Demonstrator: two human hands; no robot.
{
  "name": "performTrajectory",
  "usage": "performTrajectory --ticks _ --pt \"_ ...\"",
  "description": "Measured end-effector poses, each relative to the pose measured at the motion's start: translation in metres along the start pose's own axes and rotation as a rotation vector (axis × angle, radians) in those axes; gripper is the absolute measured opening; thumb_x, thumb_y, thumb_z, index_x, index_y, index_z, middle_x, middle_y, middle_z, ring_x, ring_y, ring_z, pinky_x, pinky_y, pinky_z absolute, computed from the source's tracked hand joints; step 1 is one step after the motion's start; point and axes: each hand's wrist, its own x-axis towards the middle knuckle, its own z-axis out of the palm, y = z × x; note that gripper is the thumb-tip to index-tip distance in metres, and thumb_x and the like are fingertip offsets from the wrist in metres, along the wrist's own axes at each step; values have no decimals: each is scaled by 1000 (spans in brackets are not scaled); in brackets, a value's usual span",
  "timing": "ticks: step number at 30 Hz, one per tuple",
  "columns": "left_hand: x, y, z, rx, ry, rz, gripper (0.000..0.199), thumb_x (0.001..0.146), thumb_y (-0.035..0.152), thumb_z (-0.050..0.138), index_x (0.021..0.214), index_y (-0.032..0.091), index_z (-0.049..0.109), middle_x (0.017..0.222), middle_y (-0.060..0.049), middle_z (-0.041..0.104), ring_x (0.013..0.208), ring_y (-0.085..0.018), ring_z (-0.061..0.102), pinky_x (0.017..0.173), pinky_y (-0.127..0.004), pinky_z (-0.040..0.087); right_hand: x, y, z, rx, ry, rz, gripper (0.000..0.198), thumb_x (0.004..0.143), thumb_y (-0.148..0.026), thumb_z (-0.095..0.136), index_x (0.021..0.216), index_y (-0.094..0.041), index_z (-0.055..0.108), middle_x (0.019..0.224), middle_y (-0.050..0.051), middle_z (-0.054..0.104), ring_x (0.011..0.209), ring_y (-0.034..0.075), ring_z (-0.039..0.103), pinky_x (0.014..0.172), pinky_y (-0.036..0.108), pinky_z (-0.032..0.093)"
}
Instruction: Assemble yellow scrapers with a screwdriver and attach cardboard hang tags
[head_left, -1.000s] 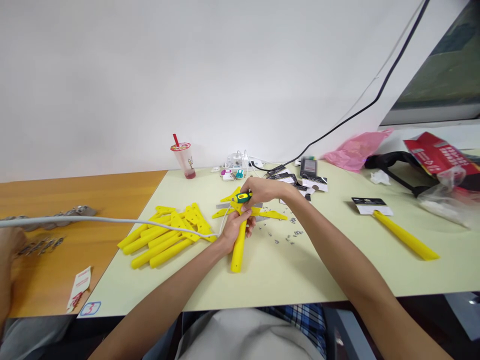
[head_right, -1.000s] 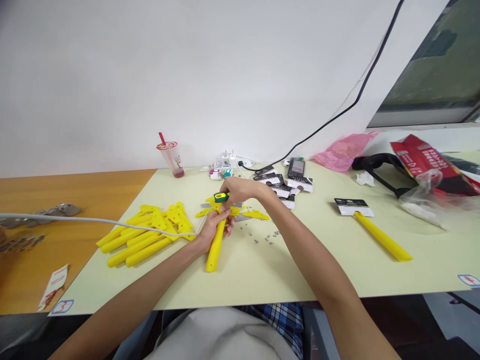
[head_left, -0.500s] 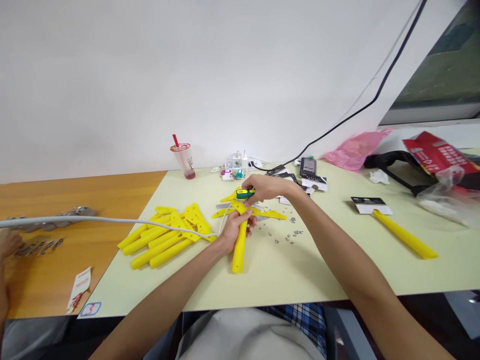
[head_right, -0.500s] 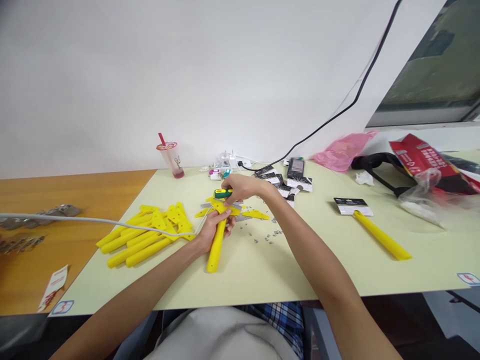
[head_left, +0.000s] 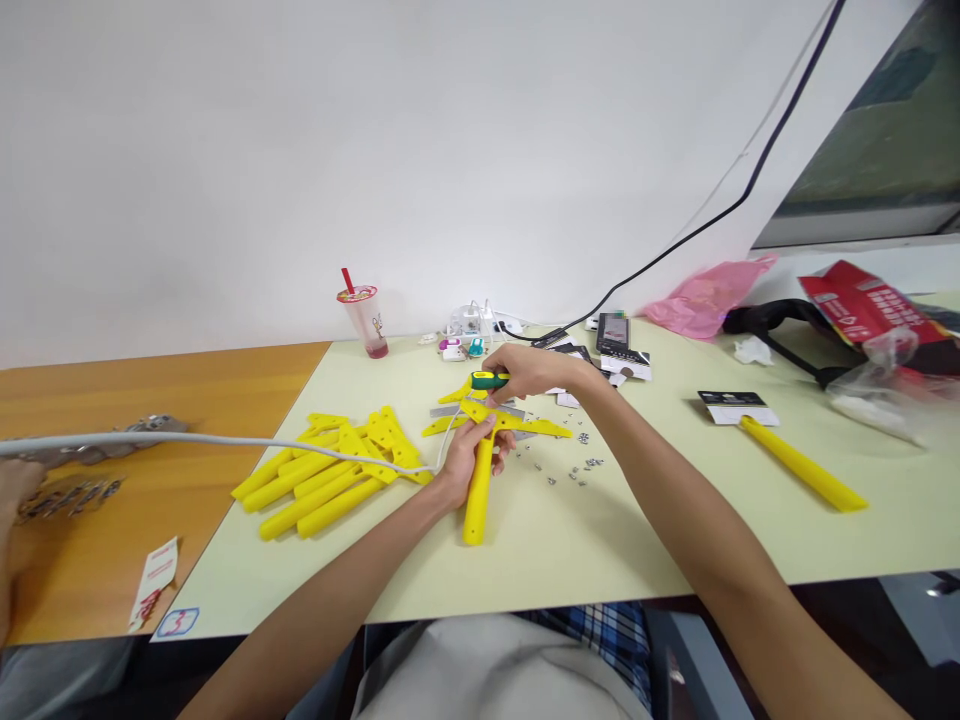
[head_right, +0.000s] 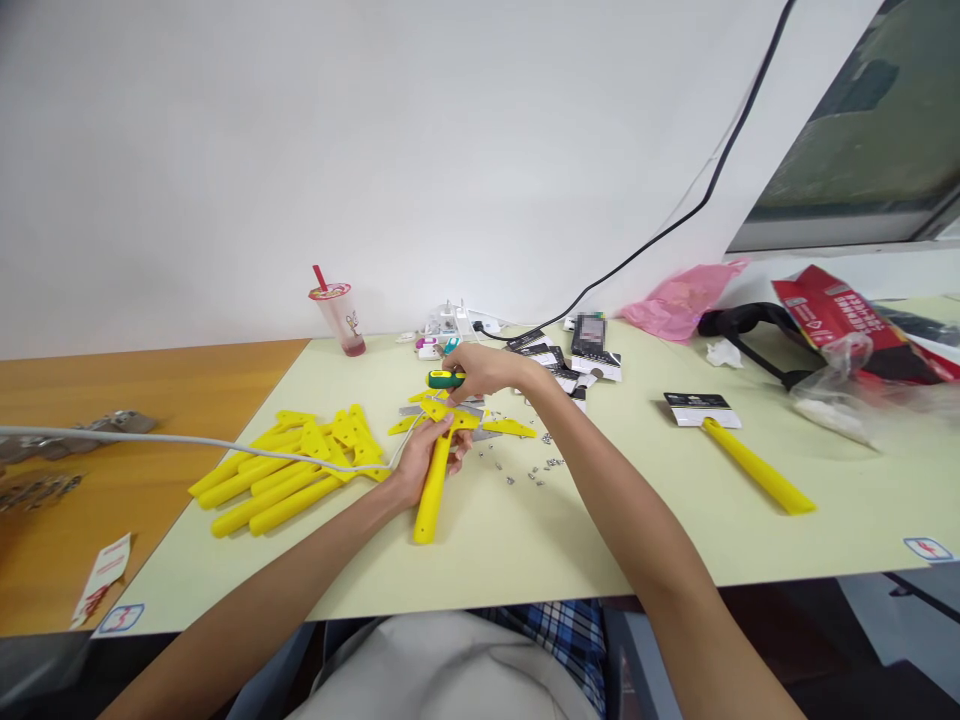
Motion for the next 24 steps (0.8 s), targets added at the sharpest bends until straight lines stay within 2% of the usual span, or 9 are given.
performTrajectory --ticks 7,12,20,24 --pt "1 1 -2 -12 1 -7 47 75 55 87 83 17 62 77 -8 71 59 -13 55 44 -23 42 -1 -1 1 24 6 -32 39 83 -31 81 76 -23 43 61 -7 52 55 13 59 52 27 35" --pt "-2 4 1 -24 -6 -8 47 74 54 89 86 17 63 76 -7 70 59 -13 54 44 -22 42 -1 -6 2 50 -5 -50 32 85 -27 79 79 -22 48 60 -6 59 59 15 65 55 27 40" --pt "-1 1 -1 -44 -23 -18 45 77 53 88 84 17 61 77 -7 70 61 -13 54 45 -22 42 -2 2 0 118 -12 -14 46 80 -46 89 81 -22 50 59 -7 56 54 13 58 53 26 40" --pt "-1 3 -1 -46 -22 0 44 79 53 87 85 18 61 77 -7 70 61 -13 54 45 -23 42 -5 2 -4 114 -13 -24 41 82 -48 88 86 -21 57 63 -5 60 55 13 58 53 26 40"
